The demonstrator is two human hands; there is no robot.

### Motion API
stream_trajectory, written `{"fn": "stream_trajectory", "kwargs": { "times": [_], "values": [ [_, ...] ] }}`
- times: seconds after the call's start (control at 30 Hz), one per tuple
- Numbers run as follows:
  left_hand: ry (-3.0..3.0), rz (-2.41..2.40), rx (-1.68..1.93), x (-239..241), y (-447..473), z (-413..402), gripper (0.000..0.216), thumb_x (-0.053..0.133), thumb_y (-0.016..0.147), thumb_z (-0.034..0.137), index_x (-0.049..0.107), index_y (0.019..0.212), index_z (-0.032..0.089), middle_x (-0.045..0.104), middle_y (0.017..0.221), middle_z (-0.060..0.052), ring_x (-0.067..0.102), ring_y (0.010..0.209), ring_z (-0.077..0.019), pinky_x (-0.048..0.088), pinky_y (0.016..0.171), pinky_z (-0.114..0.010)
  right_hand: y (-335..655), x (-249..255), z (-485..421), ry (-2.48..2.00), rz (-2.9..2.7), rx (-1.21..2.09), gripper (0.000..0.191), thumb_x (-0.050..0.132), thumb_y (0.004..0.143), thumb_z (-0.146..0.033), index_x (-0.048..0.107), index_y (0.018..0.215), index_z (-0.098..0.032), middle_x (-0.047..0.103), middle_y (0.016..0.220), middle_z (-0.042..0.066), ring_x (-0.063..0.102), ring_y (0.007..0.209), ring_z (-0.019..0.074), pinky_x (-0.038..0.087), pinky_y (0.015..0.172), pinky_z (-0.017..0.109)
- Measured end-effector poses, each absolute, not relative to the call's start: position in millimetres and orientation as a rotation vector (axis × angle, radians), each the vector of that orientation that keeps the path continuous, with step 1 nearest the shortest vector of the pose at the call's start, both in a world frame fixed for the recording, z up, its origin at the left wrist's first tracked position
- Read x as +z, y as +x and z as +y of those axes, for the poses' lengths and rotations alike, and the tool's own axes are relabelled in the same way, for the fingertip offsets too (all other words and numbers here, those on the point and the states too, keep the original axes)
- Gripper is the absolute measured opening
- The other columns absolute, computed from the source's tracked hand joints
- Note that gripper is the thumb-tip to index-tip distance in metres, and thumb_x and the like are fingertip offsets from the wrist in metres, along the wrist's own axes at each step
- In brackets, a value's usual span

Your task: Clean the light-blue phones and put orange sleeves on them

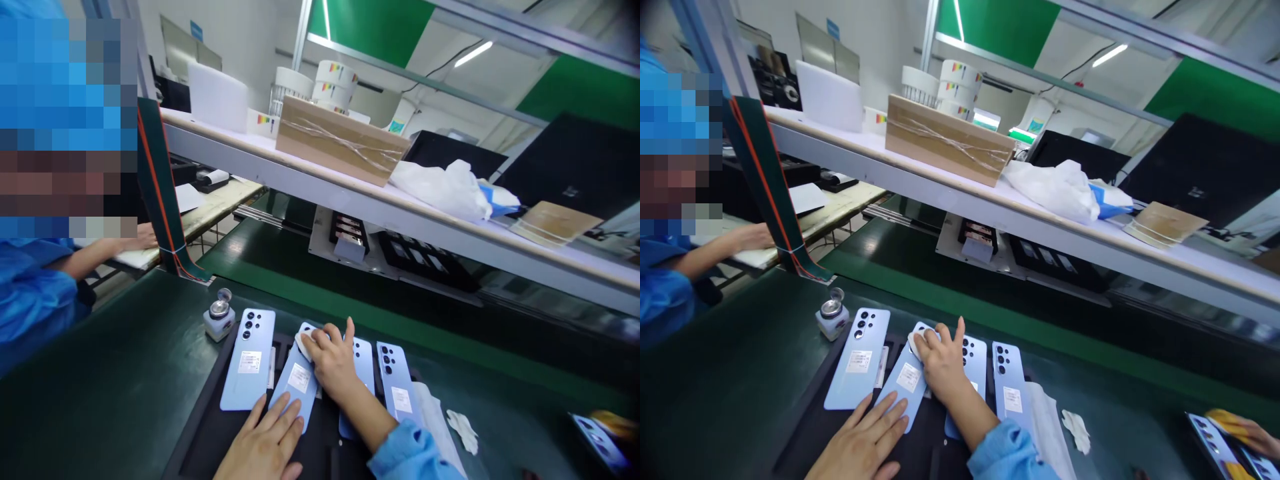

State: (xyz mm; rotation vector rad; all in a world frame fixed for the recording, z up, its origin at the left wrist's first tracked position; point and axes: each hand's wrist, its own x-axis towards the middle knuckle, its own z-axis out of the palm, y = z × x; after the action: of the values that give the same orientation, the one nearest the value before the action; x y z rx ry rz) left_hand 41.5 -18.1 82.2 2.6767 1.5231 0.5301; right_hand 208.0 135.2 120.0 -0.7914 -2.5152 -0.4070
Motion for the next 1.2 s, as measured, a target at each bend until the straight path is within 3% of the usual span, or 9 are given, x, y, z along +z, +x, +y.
{"fn": "stream_trajectory", "kwargs": {
  "times": [0.47,1.2],
  "values": [
    [2.887,1.533,0.725,80.6,39.8,-15.4,0.041,0.065,0.087,0.035,0.06,0.126,0.024,0.063,0.132,0.001,0.056,0.121,-0.0186,0.033,0.108,-0.027,196.9,130.5,147.7,-0.981,-2.513,-0.478,0.024,0.057,0.092,-0.02,0.065,0.114,-0.025,0.066,0.092,0.003,0.048,0.098,0.0247,-0.007,0.11,0.066],
    [2.853,1.602,0.78,90.2,43.5,-21.9,0.042,0.061,0.087,0.027,0.058,0.129,0.026,0.063,0.132,0.003,0.055,0.123,-0.0172,0.036,0.107,-0.027,207.4,126.5,138.0,-1.058,-2.551,-0.519,0.025,0.057,0.09,-0.016,0.066,0.113,-0.021,0.064,0.091,0.005,0.048,0.098,0.0254,-0.009,0.112,0.065]
  ]
}}
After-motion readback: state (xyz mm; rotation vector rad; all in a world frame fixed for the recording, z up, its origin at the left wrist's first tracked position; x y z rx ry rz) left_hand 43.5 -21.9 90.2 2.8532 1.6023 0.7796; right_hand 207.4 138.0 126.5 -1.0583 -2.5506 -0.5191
